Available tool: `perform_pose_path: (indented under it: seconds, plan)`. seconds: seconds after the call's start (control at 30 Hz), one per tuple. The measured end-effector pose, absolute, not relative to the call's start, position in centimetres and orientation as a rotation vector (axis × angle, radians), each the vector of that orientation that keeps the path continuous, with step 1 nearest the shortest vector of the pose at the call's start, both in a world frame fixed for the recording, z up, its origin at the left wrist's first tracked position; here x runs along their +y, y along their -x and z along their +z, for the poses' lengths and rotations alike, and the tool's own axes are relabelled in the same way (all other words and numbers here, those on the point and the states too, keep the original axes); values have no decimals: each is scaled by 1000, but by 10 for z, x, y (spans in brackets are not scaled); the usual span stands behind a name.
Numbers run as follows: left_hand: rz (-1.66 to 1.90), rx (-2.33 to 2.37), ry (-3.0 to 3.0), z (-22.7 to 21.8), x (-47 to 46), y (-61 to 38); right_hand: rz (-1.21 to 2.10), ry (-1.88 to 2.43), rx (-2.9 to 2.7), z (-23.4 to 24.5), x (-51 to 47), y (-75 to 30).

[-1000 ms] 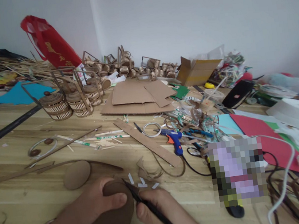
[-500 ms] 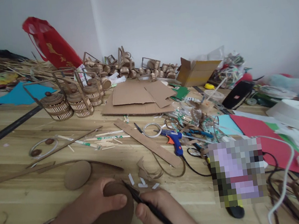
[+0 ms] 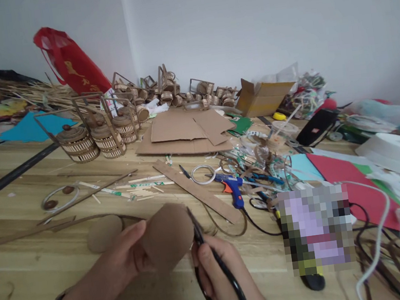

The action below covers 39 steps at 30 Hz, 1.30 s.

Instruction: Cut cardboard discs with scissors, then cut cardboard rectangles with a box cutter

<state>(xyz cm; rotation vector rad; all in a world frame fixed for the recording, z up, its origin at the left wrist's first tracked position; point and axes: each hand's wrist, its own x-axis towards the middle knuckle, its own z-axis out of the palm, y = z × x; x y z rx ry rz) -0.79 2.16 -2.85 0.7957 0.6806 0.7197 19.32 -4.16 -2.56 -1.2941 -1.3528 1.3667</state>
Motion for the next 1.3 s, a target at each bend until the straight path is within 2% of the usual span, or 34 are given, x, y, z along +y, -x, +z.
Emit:
perform_pose_path:
  seconds: [0.13, 0.33, 0.5, 1.13, 1.3]
  plan:
    - [839, 581, -803, -35, 9, -6, 1338, 1265, -1274, -32, -42, -190]
    - [783, 886, -1070, -34, -6, 5, 1285, 1241, -1424, -41, -50, -178]
    - [804, 1058, -1169, -36, -3, 16, 1373, 1243, -1402, -41, -52, -178]
    - [812, 993, -901, -28, -2, -6, 1482, 1197, -1395, -48, -48, -186]
    - [814, 1147, -958, -24, -3, -3, 1523, 1174, -1401, -46, -47, -188]
